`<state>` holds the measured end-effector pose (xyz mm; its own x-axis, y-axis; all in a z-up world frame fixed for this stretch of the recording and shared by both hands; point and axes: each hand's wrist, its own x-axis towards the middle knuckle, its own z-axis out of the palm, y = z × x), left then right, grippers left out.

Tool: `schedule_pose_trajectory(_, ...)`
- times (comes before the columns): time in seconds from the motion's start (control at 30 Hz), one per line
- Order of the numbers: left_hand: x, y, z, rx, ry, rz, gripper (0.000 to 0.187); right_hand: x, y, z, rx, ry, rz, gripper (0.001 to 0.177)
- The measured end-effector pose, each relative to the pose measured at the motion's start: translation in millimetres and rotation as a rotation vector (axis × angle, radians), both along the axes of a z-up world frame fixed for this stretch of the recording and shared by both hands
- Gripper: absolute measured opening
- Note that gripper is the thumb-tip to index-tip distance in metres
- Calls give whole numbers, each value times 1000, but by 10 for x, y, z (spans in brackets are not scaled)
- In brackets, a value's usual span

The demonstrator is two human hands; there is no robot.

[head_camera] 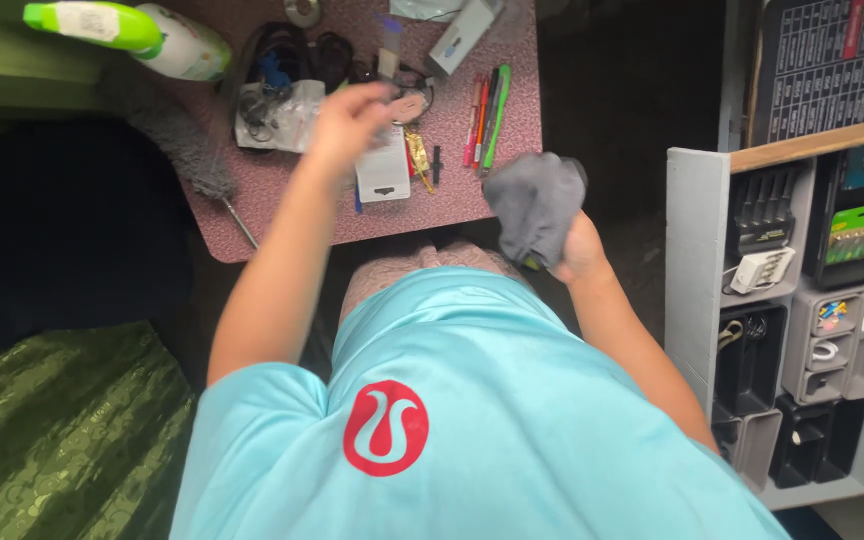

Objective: The person organizes various small items such as cables, pens, and small toys into a desk drawer organizer.

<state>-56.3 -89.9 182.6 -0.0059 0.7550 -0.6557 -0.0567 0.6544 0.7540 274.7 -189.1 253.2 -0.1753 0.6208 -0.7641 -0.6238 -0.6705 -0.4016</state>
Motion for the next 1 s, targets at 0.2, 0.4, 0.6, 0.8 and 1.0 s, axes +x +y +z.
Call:
schedule_pose_trajectory(0.2,1107,-828,377,520,187,-255,31,-838,541,268,363,143,112,41)
schedule_pose_trajectory(0.4,1164,-856,731,479,-217,195,41,-1139,951,353,653,-245,-71,30)
schedule_pose_trajectory(0.6,896,-873,720,450,-389,32,47,-988,1049,151,500,99,-145,28)
schedule_pose_trajectory(0.8,814,-766,723,297,-363,196,29,-1167,702,286,556,-124,7,23)
schedule_pose_trajectory(1.0,541,-734,1114,859,721,-256,24,-1058,317,44,501,-39,111,18)
